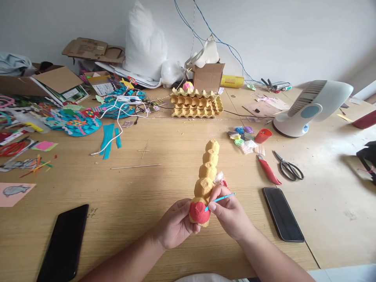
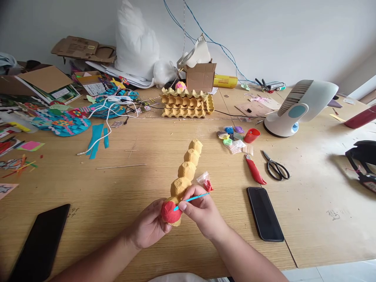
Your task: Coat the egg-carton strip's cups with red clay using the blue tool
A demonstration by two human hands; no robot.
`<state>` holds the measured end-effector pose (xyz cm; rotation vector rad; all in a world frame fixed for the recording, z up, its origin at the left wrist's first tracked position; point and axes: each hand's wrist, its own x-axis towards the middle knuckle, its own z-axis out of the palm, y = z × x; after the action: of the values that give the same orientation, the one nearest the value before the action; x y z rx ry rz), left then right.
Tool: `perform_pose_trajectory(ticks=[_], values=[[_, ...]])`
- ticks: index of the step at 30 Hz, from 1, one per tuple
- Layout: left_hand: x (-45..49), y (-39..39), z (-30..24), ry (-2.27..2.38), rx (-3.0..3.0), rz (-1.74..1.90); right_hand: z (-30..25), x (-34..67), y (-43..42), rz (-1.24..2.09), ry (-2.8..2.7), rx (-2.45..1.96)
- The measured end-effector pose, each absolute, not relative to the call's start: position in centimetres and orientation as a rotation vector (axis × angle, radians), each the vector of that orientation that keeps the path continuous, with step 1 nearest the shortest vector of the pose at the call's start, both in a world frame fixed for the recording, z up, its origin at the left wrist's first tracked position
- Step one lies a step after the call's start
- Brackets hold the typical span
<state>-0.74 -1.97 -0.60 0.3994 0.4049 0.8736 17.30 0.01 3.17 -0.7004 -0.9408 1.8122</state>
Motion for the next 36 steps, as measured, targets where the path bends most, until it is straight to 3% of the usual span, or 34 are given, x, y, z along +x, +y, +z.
perform_pose_trajectory(ticks=[9, 18, 29, 36], values=[[-0.8, -1.2, 0.7, 0.550, 0.215, 0.999, 3.9, 17.0, 0.5, 1.843, -0.899, -0.654], [-0.8, -0.8, 0.1, 0.617, 0.407, 1.132, 3.0, 17.8, 0.4, 1.504, -1.033, -0.915], [-1.1, -1.0, 0.1, 0.600, 0.432, 1.090, 3.9, 17.3, 0.2, 1.939, -0.769, -0.636], [-1.0, -1.2, -0.3, 0.563, 0.527, 1.002, 3.4, 17.0, 0.1, 1.969, -0.622, -0.518]])
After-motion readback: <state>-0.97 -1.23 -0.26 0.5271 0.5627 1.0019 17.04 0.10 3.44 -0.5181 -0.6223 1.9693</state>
